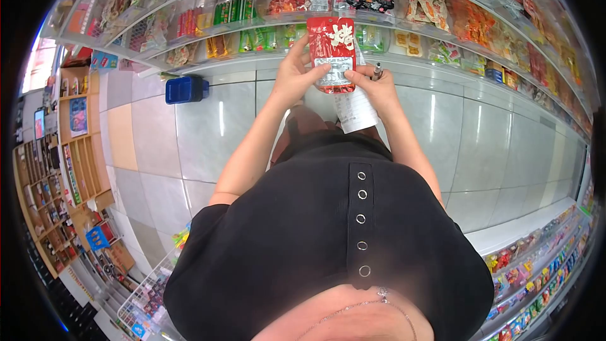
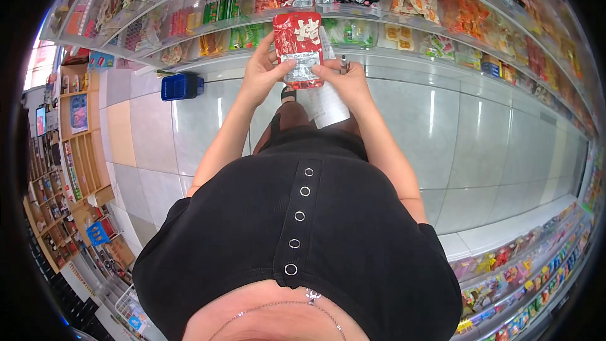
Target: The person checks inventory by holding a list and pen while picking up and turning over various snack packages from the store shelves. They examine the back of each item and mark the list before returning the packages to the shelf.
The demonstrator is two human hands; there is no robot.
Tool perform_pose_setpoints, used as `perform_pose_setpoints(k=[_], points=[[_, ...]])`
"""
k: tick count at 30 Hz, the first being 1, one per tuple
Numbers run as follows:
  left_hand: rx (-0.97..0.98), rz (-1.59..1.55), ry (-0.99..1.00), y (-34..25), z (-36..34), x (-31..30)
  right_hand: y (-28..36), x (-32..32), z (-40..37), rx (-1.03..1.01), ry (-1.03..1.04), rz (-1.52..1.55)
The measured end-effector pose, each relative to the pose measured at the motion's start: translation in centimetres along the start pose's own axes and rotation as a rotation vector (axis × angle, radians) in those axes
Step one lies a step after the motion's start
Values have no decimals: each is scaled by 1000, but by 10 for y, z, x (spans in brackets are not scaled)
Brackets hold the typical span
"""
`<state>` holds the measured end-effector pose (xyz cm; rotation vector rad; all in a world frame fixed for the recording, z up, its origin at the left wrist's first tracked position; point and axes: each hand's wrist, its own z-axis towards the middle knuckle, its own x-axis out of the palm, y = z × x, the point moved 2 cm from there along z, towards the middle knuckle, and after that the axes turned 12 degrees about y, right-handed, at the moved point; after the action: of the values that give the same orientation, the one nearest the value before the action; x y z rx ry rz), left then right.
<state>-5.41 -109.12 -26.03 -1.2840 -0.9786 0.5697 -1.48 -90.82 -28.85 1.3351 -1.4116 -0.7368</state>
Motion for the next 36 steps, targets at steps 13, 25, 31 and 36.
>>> perform_pose_setpoints(k=[13,25,31,36], points=[[36,100,86,9,-5,17,10,-5,-26,-78,-21,-46],[60,69,69,11,-11,22,11,-11,-26,-229,62,-183],[54,-24,-138,1,12,13,13,-8,-23,-207,148,-290],[2,31,-198,2,27,10,11,-5,-19,-177,167,-197]])
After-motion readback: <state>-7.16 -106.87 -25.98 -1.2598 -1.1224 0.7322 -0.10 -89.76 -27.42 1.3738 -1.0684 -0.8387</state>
